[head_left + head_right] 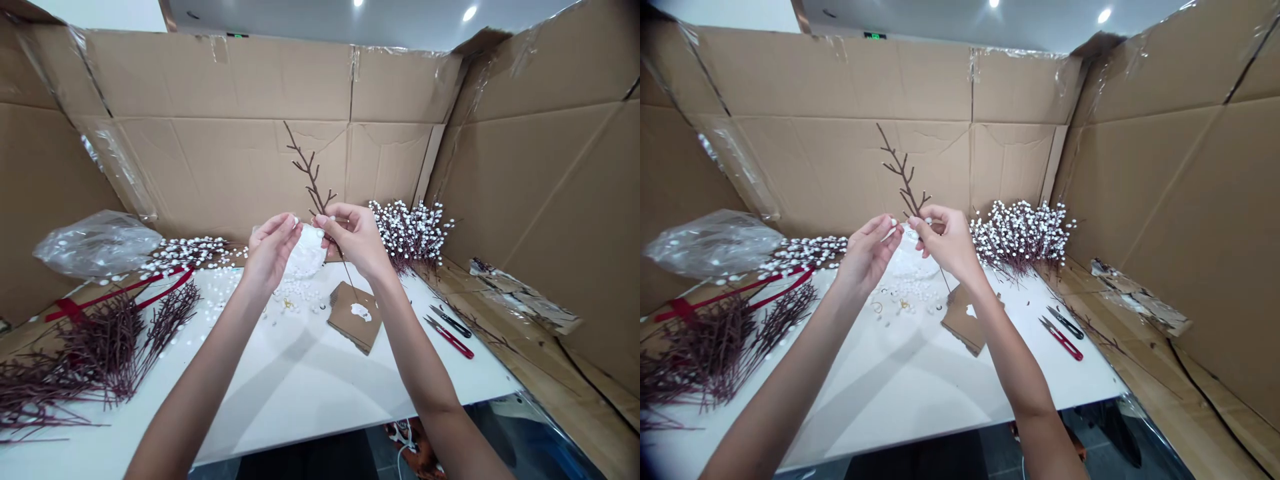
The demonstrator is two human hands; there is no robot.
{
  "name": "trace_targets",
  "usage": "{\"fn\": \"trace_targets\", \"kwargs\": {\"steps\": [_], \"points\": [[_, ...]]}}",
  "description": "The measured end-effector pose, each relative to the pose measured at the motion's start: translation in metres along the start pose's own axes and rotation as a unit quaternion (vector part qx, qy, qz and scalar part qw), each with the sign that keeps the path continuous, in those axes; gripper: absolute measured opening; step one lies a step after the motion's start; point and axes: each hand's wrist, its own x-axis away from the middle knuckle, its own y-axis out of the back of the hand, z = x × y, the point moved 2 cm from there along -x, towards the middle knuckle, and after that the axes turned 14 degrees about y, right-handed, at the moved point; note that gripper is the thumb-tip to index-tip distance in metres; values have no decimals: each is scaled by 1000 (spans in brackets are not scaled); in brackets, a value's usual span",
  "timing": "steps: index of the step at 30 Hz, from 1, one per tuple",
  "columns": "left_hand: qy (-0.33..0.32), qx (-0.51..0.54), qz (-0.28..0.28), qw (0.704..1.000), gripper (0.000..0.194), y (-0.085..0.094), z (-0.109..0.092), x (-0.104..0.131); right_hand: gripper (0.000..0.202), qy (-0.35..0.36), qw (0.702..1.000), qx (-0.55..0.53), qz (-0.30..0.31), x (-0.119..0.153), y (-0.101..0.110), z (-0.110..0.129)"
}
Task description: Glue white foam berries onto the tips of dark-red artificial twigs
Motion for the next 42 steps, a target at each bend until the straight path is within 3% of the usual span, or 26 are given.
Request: {"fn": "trace_targets", "kwargs": {"steps": [3, 7, 14, 42], "points": [[-10, 68, 36, 997, 9, -23, -7, 0, 28, 12, 1000, -16, -17, -1, 2, 3], [-6, 108, 64, 992, 11, -35, -2, -1, 26, 60, 998, -5, -10, -2, 4, 6], [19, 118, 80, 990, 15, -34, 1, -3, 25, 61, 998, 23, 23, 0, 1, 6], [7, 138, 82, 987, 6, -40, -2, 9, 15, 102, 994, 46, 3, 4, 1, 16]]}}
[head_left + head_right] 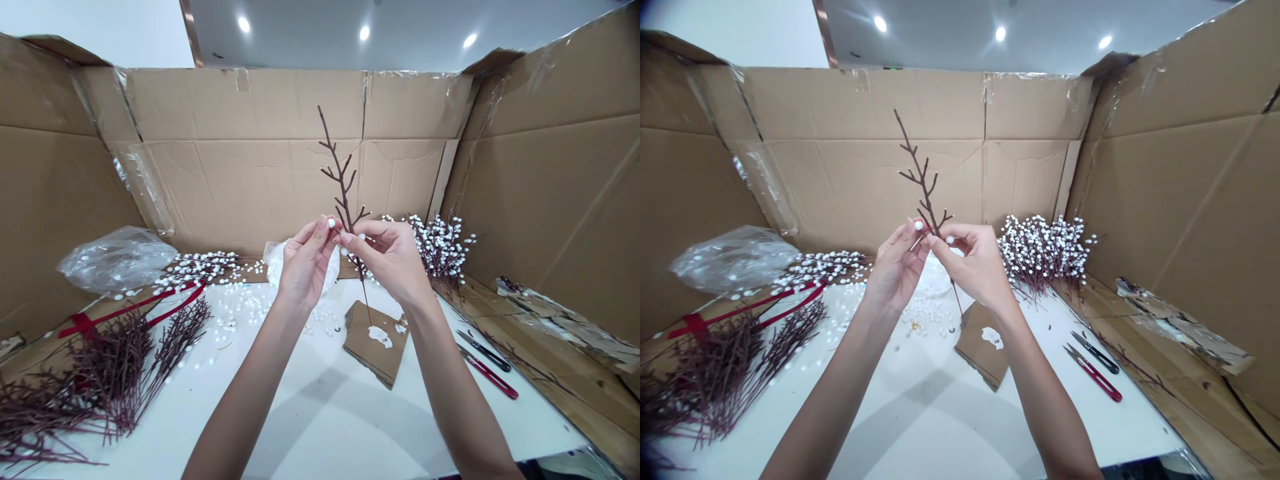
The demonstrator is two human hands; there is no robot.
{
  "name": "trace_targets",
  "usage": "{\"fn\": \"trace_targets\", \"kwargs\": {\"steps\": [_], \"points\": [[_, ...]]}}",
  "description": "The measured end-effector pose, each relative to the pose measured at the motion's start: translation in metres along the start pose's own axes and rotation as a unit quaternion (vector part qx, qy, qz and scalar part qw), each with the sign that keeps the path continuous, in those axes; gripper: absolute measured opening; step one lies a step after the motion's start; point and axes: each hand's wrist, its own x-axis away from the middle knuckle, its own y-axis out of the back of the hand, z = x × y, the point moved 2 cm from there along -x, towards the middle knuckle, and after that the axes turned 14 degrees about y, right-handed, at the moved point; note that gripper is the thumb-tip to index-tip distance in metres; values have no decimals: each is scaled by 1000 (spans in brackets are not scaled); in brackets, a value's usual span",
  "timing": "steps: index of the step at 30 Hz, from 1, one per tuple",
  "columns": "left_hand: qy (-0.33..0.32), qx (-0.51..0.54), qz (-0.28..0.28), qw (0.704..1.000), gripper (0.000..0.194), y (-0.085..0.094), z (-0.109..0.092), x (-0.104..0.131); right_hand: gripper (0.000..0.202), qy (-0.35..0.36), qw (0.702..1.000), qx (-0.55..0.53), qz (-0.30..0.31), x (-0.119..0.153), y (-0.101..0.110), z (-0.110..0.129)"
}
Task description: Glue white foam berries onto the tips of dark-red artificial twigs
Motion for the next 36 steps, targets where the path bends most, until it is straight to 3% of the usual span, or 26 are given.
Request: {"fn": "trace_targets", "kwargs": {"steps": [8, 14, 21, 29, 36], "points": [[-26, -24, -2, 999, 8, 0, -2, 0, 16, 1, 1000, 13, 2, 0, 2, 0], [-34, -88, 34, 995, 9, 3, -7, -1, 19, -19, 999, 2, 37, 1, 8, -2], [-48, -140, 65, 987, 10, 5, -10, -1, 17, -39, 998, -12, 38, 1, 11, -3], [-63, -135, 69, 986, 9, 3, -8, 1, 15, -31, 999, -23, 20, 2, 9, -2], [-61, -92, 42, 993, 6, 3, -4, -1, 19, -14, 999, -33, 8, 1, 6, -3]]}}
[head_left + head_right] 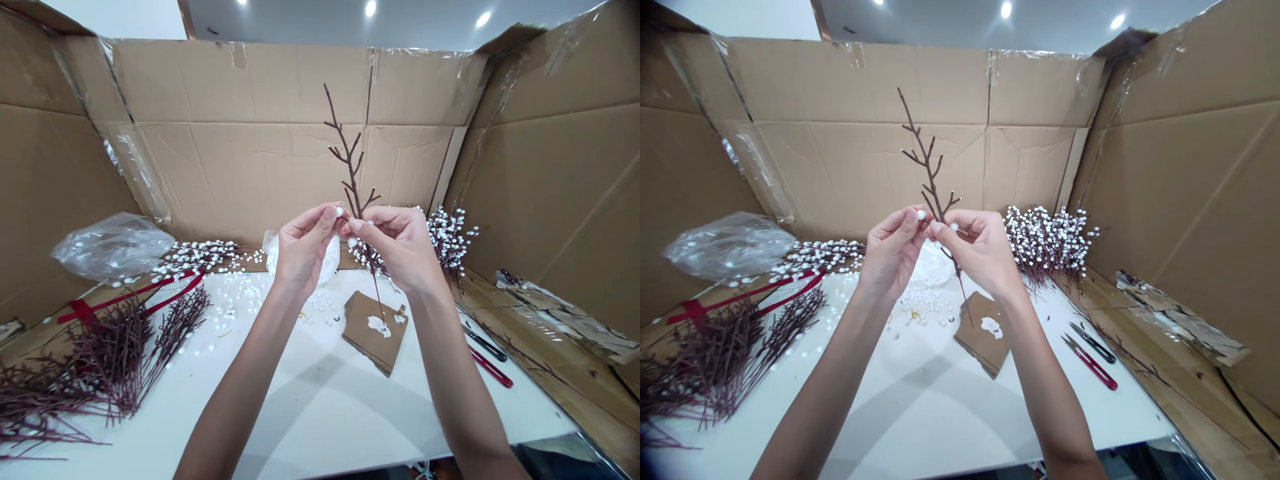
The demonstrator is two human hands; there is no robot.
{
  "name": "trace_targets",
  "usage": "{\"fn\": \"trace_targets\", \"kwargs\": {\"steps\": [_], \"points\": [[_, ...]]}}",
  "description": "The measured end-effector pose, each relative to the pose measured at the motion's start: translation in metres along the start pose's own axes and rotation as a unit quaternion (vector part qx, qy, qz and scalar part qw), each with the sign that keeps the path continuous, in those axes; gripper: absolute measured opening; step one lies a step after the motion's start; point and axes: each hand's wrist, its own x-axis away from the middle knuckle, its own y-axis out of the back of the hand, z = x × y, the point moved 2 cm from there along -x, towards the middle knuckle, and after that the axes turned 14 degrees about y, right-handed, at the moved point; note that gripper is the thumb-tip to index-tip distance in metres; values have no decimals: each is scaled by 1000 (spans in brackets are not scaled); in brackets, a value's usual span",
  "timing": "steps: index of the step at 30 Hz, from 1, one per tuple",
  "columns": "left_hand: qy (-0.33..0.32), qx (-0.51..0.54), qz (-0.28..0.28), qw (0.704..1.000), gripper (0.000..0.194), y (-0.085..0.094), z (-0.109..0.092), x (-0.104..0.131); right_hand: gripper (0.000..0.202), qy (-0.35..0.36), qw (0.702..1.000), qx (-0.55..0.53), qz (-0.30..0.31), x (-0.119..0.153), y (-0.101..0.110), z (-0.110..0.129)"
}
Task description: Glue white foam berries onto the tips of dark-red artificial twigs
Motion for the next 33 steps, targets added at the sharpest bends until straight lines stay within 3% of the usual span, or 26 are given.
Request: {"fn": "trace_targets", "kwargs": {"steps": [5, 21, 33], "points": [[33, 35, -17, 999, 9, -3, 3, 1, 22, 4, 1000, 15, 1, -1, 0, 0], [-16, 31, -86, 996, 9, -12, 9, 8, 28, 20, 999, 17, -46, 0, -7, 2], [-36, 12, -74, 997, 8, -13, 8, 8, 27, 40, 997, 46, -49, 1, -8, 5]]}}
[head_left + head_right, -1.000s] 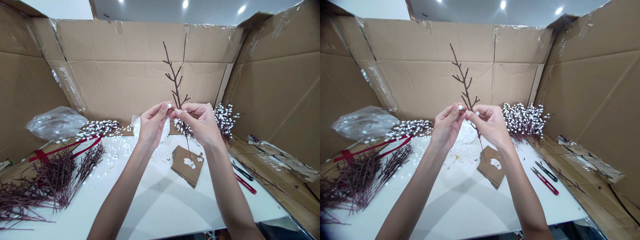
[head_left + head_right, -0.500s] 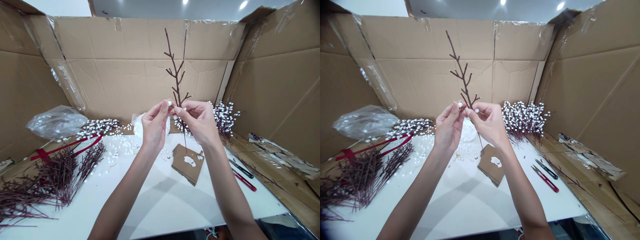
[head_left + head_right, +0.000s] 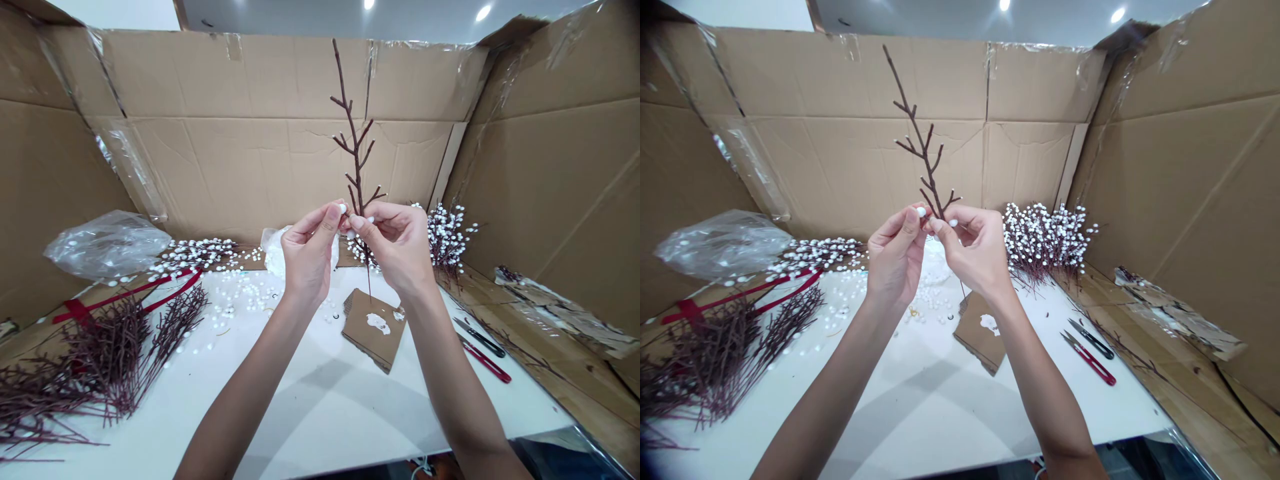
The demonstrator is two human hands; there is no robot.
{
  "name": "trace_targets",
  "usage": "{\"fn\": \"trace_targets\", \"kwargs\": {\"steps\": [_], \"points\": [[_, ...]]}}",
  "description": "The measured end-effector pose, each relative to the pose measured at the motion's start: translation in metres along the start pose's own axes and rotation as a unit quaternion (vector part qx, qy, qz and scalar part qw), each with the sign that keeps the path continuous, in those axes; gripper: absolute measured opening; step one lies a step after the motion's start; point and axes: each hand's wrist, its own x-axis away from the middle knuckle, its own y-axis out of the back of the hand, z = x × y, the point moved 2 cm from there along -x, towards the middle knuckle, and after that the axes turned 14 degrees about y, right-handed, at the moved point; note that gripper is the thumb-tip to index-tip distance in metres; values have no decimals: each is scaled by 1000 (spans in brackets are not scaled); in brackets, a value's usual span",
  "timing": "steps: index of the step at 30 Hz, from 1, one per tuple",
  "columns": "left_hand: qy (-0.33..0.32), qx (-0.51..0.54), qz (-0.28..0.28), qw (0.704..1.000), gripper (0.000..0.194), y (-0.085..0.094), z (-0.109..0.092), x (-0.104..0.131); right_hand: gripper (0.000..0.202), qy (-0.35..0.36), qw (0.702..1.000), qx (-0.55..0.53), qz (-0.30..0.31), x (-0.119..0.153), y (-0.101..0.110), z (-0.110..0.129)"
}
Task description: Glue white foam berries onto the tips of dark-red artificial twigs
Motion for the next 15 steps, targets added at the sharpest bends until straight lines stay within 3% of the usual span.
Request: {"fn": "trace_targets", "kwargs": {"steps": [15], "points": [[-8, -15, 10, 1000, 9, 3, 0, -2, 27, -14, 1000, -13, -4, -1, 2, -6]]}}
